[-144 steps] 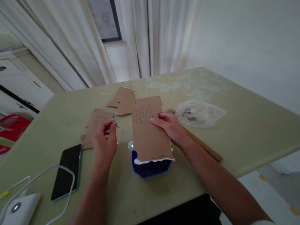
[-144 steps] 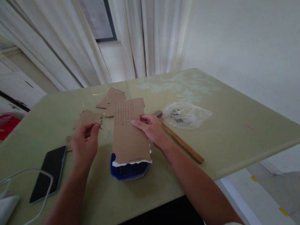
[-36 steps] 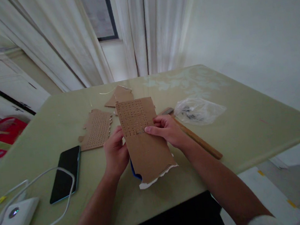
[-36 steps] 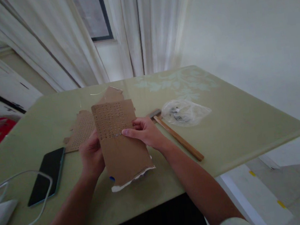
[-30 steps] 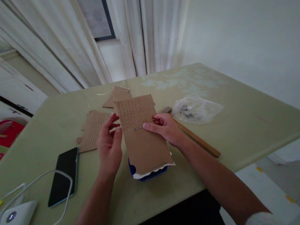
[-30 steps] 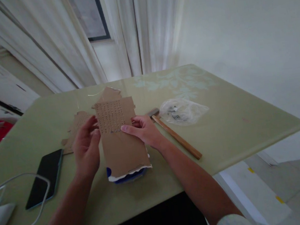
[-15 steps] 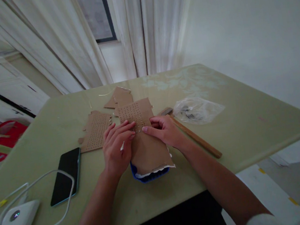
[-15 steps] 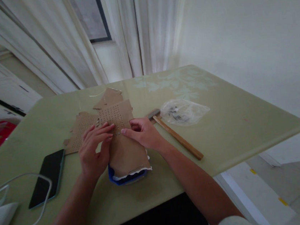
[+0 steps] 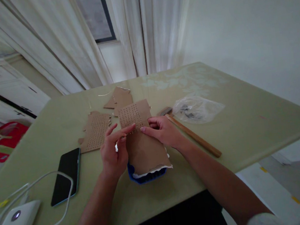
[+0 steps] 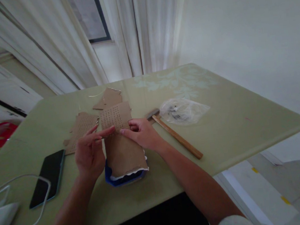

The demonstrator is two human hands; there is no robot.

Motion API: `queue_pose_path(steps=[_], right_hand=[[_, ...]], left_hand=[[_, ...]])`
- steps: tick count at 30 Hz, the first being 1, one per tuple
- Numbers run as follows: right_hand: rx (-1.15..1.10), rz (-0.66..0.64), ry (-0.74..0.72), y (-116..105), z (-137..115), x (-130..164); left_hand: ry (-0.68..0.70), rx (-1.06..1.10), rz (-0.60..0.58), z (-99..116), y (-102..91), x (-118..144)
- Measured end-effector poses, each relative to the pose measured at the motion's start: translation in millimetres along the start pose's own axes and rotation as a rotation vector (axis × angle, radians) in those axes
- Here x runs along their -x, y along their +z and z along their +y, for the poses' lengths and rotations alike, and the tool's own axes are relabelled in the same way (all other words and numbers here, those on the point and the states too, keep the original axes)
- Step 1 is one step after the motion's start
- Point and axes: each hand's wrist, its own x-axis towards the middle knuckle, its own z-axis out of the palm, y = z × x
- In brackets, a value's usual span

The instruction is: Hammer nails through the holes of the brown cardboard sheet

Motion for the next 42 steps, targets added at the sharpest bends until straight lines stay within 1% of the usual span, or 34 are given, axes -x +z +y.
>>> queue_pose_path(steps=[2, 4, 5, 6, 7, 8, 9, 10, 11, 13, 16, 20, 25, 29, 31, 33, 34, 36, 38, 40, 42], right_hand=[[-0.057, -0.007, 0.000, -0.7, 2.6, -2.2], [-0.130, 0.012, -0.007, -1.5, 4.3, -4.3], [-0.160, 0.036, -0.010, -2.0, 4.8, -5.1], [-0.184, 0.065, -0.010, -2.4, 5.1, -5.6], [-0.204, 0.095, -0.008, -2.7, 5.3, -6.0], [-0.224, 0.120, -0.004, -3.0, 5.4, -6.2], [-0.244, 0.140, -0.001, -3.1, 5.5, -6.3], [-0.265, 0.156, -0.001, -3.1, 5.6, -6.4], [-0.283, 0.164, -0.002, -3.1, 5.7, -6.5], [-0.308, 0.171, -0.003, -3.1, 5.9, -6.8], [-0.312, 0.177, -0.006, -3.0, 6.4, -7.1], [-0.324, 0.175, -0.010, -2.9, 6.7, -7.1], [-0.325, 0.167, 0.000, -3.1, 7.3, -8.1], [-0.332, 0.149, 0.007, -3.8, 5.6, -7.2], [-0.340, 0.119, 0.015, -3.9, 3.5, -5.3], [-0.351, 0.077, 0.029, -3.5, 1.2, -2.8], [-0.358, 0.055, 0.033, -3.2, 0.2, -1.5], [-0.373, 0.012, 0.028, -2.2, -1.5, 0.8], [-0.386, -0.027, 0.016, -1.4, -2.2, 2.5], [-0.381, -0.056, 0.022, -1.0, -2.5, 3.6], [-0.361, -0.059, 0.028, -1.1, -2.7, 4.2]], left_hand=[[-0.085, 0.002, 0.071, 1.2, -1.3, -3.0], [-0.222, -0.011, 0.203, -4.3, -6.7, -9.0], [-0.305, -0.033, 0.270, -10.3, -11.0, -12.3], [-0.390, -0.074, 0.298, -18.4, -16.1, -15.0], [-0.480, -0.133, 0.294, -28.1, -21.5, -16.7], [-0.567, -0.209, 0.209, -38.5, -26.8, -17.3], [-0.626, -0.295, 0.069, -48.8, -31.3, -16.6], [-0.669, -0.390, -0.067, -58.2, -34.7, -14.8], [-0.687, -0.485, -0.145, -66.2, -36.7, -12.1], [-0.694, -0.617, -0.274, -76.8, -36.8, -6.2], [-0.704, -0.697, -0.357, -81.1, -31.2, -0.7], [-0.718, -0.688, -0.377, -78.6, -25.2, -1.2], [-0.708, -0.623, -0.403, -75.1, -22.8, -1.6], [-0.697, -0.557, -0.381, -70.8, -19.7, -3.6], [-0.667, -0.430, -0.284, -64.5, -17.0, -6.2], [-0.599, -0.169, -0.157, -53.0, -13.5, -9.0], [-0.553, -0.013, -0.118, -45.5, -11.6, -10.1], [-0.462, 0.237, -0.134, -28.3, -8.1, -11.9], [-0.414, 0.373, -0.164, -12.2, -5.3, -13.3], [-0.402, 0.406, -0.164, -0.5, -3.6, -14.7], [-0.411, 0.375, -0.146, 5.7, -2.8, -16.2]])
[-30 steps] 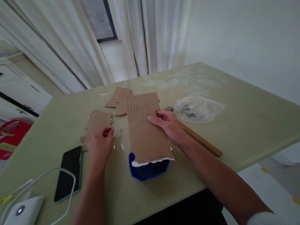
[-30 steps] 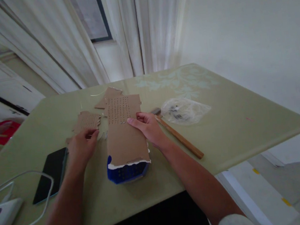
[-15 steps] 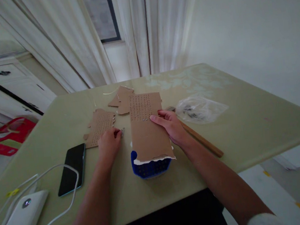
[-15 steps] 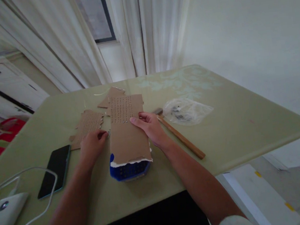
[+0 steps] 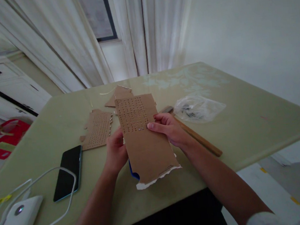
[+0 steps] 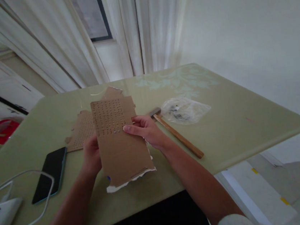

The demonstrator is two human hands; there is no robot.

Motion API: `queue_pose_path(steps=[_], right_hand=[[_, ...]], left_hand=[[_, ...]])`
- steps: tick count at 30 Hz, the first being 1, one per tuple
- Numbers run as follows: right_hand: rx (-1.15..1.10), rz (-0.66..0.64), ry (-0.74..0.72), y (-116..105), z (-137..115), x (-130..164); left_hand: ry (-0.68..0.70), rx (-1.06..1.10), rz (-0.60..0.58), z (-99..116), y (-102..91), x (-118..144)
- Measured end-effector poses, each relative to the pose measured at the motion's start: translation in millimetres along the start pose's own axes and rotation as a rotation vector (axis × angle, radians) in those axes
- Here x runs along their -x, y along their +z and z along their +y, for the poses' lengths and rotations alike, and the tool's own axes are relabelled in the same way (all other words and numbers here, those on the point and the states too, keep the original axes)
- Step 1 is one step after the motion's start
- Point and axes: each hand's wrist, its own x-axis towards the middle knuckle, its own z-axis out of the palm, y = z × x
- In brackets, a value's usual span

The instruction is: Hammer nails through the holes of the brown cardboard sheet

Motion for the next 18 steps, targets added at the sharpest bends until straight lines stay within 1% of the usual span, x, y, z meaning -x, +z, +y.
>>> queue_pose_path(steps=[4, 8, 11, 13, 14, 16, 18], right_hand=[[0.057, 0.005, -0.002, -0.3, -3.2, 0.6], [0.116, -0.013, 0.045, -0.1, -7.1, 0.8], [0.144, -0.011, 0.067, 0.3, -6.2, -0.4], [0.149, 0.016, 0.049, 0.0, -4.0, -2.2], [0.146, 0.036, 0.033, -0.4, -2.9, -3.3], [0.137, 0.081, 0.000, -1.9, -1.1, -5.2], [0.149, 0.121, -0.034, -3.3, -0.2, -6.3]], left_hand=[[-0.010, -0.050, 0.073, 3.4, 2.2, 0.7], [-0.005, -0.063, 0.121, 0.2, 4.5, 7.0], [-0.039, -0.038, 0.096, -7.8, 5.4, 10.8], [-0.078, 0.003, 0.074, -14.5, 5.0, 9.8], [-0.089, 0.021, 0.101, -17.5, 4.3, 8.1], [-0.062, 0.017, 0.240, -21.5, 1.3, 3.8], [0.037, -0.082, 0.386, -21.3, -3.8, 0.0]])
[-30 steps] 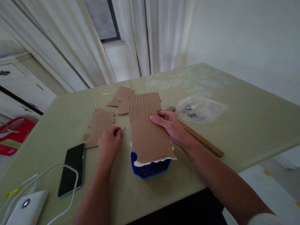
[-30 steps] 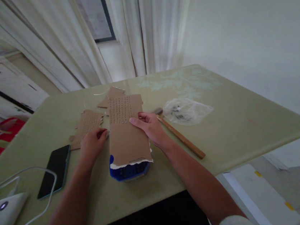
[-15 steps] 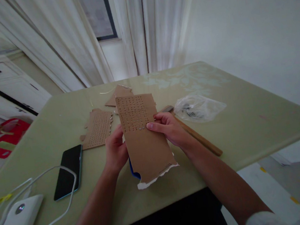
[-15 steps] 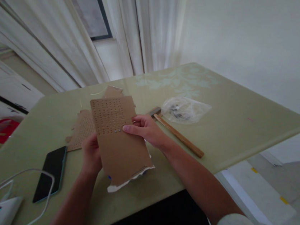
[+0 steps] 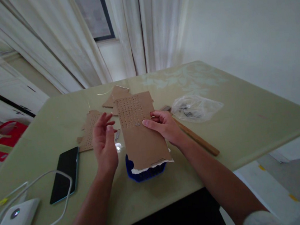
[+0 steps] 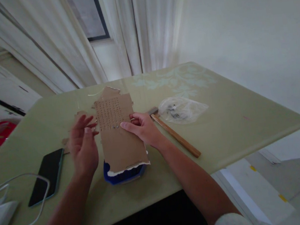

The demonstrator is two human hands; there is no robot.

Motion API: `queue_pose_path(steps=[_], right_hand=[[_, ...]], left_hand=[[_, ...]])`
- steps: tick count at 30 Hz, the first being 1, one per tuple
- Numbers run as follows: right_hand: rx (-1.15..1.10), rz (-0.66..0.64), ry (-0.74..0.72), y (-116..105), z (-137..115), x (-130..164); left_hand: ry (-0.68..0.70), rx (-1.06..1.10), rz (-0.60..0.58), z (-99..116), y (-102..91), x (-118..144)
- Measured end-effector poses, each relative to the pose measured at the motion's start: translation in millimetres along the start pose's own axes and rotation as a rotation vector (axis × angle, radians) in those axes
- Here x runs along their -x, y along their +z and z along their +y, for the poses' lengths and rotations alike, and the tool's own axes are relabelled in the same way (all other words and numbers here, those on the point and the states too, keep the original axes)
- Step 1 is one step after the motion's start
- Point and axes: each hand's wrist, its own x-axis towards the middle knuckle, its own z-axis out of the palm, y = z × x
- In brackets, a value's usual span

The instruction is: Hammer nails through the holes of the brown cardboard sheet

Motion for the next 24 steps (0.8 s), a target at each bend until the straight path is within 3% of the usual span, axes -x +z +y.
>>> queue_pose_path(steps=[2, 5, 7, 11, 18, 21, 24], right_hand=[[0.044, 0.011, -0.027, -0.5, 0.1, 0.2], [0.125, -0.032, -0.041, 1.0, -0.1, 2.5], [0.187, -0.069, -0.049, 2.8, 0.2, 3.8], [0.278, -0.101, -0.102, 5.3, 2.1, 3.6], [0.289, -0.088, -0.118, 6.8, 2.6, 4.1], [0.294, -0.065, -0.103, 5.9, 3.9, 4.0], [0.229, -0.052, -0.059, 4.3, 7.1, 1.6]], left_hand=[[0.167, -0.148, 0.008, 3.8, -5.2, -4.1], [0.388, -0.319, -0.144, 12.5, -10.7, -5.5], [0.452, -0.324, -0.229, 16.1, -10.2, -3.8], [0.460, -0.219, -0.291, 14.4, -4.7, 0.9], [0.413, -0.115, -0.297, 13.4, -2.3, 6.1], [0.356, -0.030, -0.209, 19.7, -0.1, 8.1], [0.253, 0.006, -0.026, 20.7, -1.1, 3.7]])
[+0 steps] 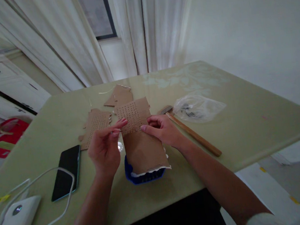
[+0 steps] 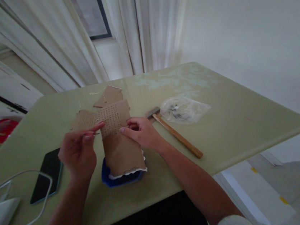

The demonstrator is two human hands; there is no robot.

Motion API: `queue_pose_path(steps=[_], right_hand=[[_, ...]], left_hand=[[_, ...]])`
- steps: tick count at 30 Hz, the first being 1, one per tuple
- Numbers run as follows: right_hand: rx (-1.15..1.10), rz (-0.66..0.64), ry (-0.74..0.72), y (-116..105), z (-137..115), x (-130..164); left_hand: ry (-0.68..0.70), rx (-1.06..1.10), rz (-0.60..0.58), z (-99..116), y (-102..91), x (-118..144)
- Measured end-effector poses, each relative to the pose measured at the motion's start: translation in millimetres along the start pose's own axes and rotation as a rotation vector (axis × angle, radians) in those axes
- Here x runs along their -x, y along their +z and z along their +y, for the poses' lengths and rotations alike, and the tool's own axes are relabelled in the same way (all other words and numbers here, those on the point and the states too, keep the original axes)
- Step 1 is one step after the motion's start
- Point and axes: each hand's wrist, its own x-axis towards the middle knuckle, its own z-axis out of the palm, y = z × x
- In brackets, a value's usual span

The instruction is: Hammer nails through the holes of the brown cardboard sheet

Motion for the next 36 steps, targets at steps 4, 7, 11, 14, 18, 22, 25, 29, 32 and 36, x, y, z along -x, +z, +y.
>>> queue_pose_path(steps=[4, 7, 11, 14, 18, 22, 25, 29, 32, 36], right_hand=[[-0.201, 0.002, 0.046, -0.2, 1.7, -1.5], [-0.283, 0.012, 0.052, 0.6, -1.1, 0.2], [-0.373, 0.000, 0.028, 1.6, -3.3, 2.5], [-0.407, -0.007, -0.006, 1.5, -2.6, 2.7], [-0.423, -0.045, -0.015, 0.8, -2.2, 2.7], [-0.407, -0.058, -0.003, 0.4, -2.8, 4.2], [-0.396, -0.052, 0.006, 0.4, -3.5, 5.4], [-0.400, -0.060, 0.012, 0.8, -4.7, 5.8], [-0.408, -0.054, 0.024, 2.0, -5.3, 6.4], [-0.396, -0.056, 0.050, 4.3, -5.5, 8.3]], left_hand=[[-0.256, -0.221, 0.138, -21.6, -16.3, -15.0], [-0.511, -0.508, -0.080, -44.3, -33.1, -25.0], [-0.537, -0.889, -0.300, -67.4, -43.2, -22.9], [-0.483, -0.883, -0.321, -80.5, -43.5, -13.1], [-0.384, -0.769, -0.288, -91.9, -42.8, -5.4], [-0.276, -0.645, -0.246, -77.1, -32.2, -8.0], [-0.219, -0.287, -0.255, -45.3, -16.1, -7.8], [-0.187, 0.107, -0.336, -6.4, -1.0, -0.7], [-0.155, 0.101, -0.297, 2.5, 1.1, 2.6], [-0.104, 0.029, -0.257, -0.7, 0.3, 2.4]])
